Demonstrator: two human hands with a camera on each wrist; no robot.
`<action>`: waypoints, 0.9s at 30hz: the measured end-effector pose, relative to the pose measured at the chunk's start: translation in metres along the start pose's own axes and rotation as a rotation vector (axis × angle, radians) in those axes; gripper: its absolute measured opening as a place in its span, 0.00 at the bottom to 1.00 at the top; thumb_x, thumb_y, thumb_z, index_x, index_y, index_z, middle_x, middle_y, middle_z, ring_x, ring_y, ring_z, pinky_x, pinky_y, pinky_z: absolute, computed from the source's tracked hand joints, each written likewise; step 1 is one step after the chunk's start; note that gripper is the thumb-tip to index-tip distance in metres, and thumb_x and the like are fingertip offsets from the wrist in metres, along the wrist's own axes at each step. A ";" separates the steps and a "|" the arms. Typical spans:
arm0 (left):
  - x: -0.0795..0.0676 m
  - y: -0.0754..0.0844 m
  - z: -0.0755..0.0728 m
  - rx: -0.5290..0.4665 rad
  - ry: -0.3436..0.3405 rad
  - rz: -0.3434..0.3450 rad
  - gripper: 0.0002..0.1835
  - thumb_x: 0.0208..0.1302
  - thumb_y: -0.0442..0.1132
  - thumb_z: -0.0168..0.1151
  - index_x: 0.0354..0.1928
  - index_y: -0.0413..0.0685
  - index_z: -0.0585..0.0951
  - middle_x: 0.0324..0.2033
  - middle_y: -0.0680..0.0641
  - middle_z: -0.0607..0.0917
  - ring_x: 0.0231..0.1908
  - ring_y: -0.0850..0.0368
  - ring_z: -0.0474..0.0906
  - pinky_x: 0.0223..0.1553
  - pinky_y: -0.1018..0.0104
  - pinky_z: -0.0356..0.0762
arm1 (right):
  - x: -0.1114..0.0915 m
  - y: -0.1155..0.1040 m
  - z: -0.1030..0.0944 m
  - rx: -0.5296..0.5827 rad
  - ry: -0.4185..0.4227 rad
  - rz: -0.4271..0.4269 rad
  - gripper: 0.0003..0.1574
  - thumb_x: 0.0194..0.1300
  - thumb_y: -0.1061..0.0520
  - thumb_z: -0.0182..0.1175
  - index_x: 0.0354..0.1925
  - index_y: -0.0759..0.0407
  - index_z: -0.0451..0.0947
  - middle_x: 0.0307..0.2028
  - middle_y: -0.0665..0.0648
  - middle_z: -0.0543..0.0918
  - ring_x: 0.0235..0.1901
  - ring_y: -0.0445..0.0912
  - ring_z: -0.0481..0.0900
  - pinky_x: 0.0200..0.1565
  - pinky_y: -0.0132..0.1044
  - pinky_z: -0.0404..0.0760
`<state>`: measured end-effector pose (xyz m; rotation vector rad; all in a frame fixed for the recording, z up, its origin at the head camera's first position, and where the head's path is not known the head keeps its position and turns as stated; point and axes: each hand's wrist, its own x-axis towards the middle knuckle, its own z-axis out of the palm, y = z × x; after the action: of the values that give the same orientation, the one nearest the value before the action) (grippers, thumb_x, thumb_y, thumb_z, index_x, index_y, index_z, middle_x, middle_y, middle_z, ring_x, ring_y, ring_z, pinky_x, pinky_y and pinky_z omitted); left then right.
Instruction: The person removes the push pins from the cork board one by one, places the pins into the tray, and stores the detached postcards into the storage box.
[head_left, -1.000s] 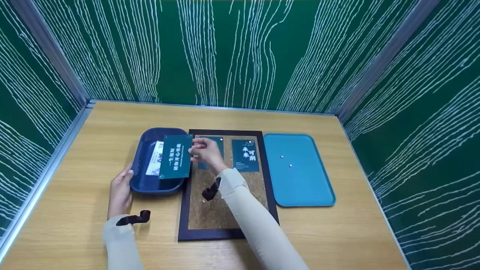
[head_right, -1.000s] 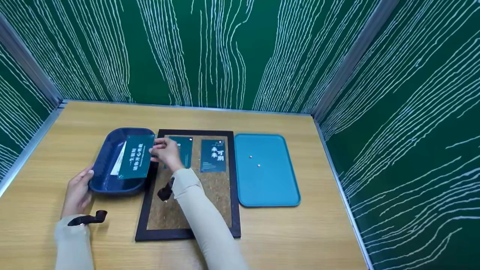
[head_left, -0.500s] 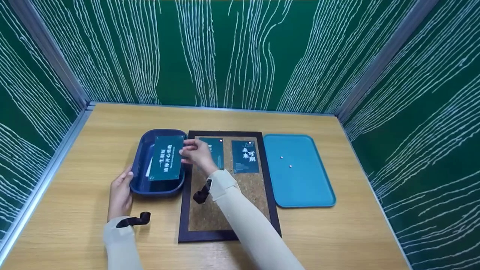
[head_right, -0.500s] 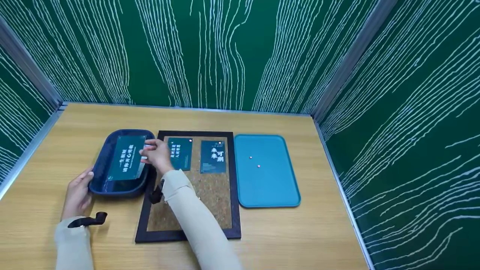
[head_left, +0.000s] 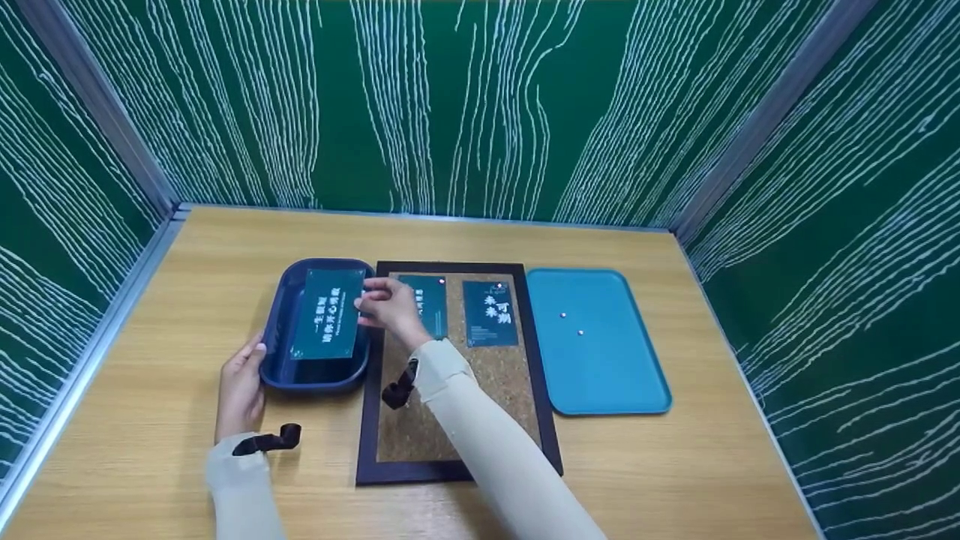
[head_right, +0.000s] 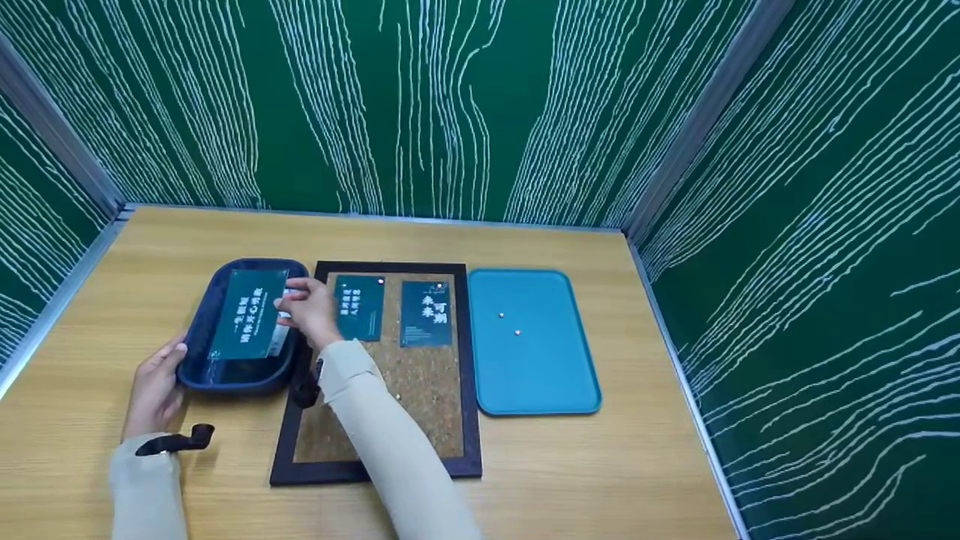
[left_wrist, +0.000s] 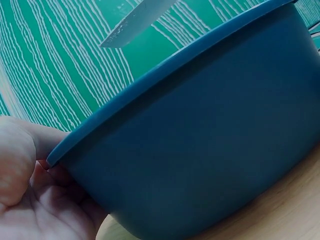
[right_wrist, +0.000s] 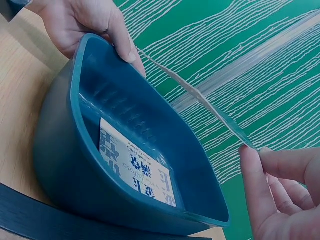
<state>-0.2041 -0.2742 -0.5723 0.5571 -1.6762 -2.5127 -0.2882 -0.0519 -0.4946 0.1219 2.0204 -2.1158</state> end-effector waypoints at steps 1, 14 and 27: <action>0.000 0.000 0.000 0.000 -0.001 0.004 0.26 0.78 0.36 0.39 0.74 0.39 0.55 0.75 0.45 0.51 0.73 0.57 0.45 0.68 0.69 0.53 | 0.000 0.000 0.000 0.000 -0.001 -0.002 0.21 0.58 0.72 0.66 0.50 0.63 0.79 0.34 0.57 0.81 0.33 0.47 0.83 0.33 0.38 0.86; 0.000 -0.002 0.001 -0.014 -0.023 0.046 0.25 0.78 0.34 0.39 0.73 0.35 0.55 0.74 0.42 0.54 0.72 0.58 0.47 0.67 0.70 0.55 | 0.003 0.002 0.001 -0.011 -0.007 0.011 0.21 0.58 0.72 0.66 0.51 0.63 0.79 0.35 0.57 0.81 0.34 0.48 0.83 0.33 0.38 0.86; -0.001 -0.002 0.001 -0.021 -0.023 0.024 0.26 0.78 0.35 0.39 0.73 0.36 0.55 0.74 0.44 0.53 0.73 0.58 0.47 0.67 0.69 0.55 | 0.003 0.004 0.003 0.008 -0.020 0.018 0.21 0.58 0.72 0.65 0.50 0.63 0.79 0.35 0.58 0.81 0.34 0.48 0.83 0.32 0.37 0.85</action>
<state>-0.2035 -0.2728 -0.5738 0.5044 -1.6513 -2.5268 -0.2905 -0.0552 -0.4987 0.1187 1.9924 -2.1060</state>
